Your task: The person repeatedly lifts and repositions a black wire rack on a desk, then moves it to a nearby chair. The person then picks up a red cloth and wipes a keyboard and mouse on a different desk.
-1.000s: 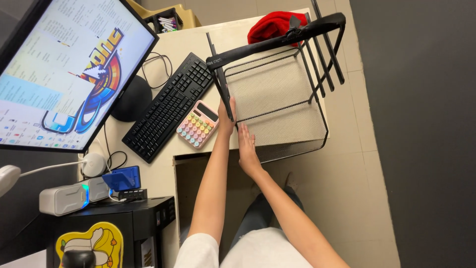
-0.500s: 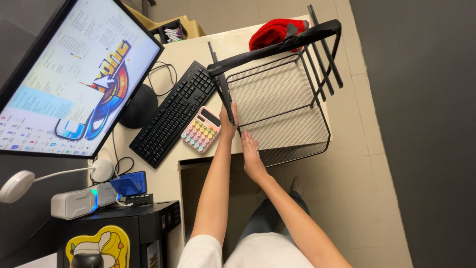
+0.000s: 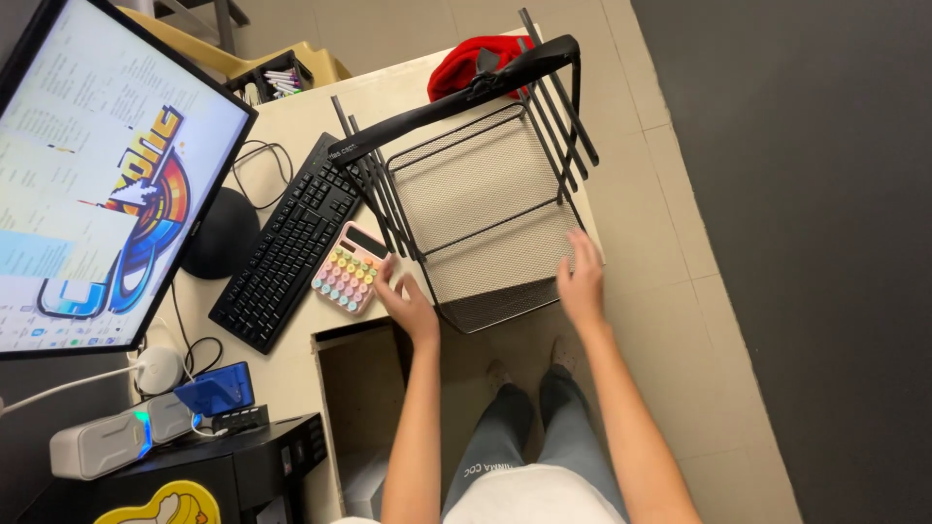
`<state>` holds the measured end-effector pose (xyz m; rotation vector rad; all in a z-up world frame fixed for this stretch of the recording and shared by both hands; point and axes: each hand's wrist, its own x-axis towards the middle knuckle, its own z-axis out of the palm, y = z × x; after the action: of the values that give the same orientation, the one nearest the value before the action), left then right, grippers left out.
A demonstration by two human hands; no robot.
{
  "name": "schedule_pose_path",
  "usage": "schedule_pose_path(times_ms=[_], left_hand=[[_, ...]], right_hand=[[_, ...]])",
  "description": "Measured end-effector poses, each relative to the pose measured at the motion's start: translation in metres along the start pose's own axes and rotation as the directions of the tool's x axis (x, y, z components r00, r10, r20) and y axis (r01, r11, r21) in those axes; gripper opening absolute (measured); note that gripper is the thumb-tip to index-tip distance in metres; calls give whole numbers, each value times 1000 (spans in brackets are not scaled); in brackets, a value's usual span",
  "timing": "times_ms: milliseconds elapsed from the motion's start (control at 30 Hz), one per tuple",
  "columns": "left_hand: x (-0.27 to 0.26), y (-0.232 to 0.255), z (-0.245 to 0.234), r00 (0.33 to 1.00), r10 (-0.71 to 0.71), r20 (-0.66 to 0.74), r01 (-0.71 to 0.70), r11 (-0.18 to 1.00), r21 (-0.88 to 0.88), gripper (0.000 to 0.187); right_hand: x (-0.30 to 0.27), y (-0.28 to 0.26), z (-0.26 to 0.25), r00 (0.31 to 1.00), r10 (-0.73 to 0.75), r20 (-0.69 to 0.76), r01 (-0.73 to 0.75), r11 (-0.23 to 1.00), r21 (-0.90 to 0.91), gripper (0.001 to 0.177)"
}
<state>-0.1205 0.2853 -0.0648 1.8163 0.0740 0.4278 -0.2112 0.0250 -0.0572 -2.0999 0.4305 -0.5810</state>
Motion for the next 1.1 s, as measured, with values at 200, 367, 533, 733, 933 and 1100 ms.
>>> schedule_pose_path(times_ms=[200, 367, 533, 733, 933, 1100], left_hand=[[-43, 45, 31, 975, 121, 189, -122, 993, -4, 14], [-18, 76, 118, 841, 53, 539, -23, 998, -62, 23], [10, 41, 228, 739, 56, 671, -111, 993, 40, 76], [32, 20, 289, 764, -28, 645, -60, 992, 114, 99], [38, 69, 296, 758, -166, 631, 44, 978, 204, 101], [37, 28, 315, 792, 5, 611, -105, 986, 127, 92]], right_hand=[[57, 48, -9, 998, -52, -18, 48, 985, -163, 41], [85, 76, 15, 984, 117, 137, -100, 987, -127, 37], [98, 82, 29, 888, 305, 345, -340, 940, 42, 32], [103, 89, 33, 850, 343, 400, -344, 936, -73, 25], [100, 67, 19, 812, 380, 443, -428, 904, 8, 28], [95, 75, 26, 876, 294, 384, -321, 947, 7, 28]])
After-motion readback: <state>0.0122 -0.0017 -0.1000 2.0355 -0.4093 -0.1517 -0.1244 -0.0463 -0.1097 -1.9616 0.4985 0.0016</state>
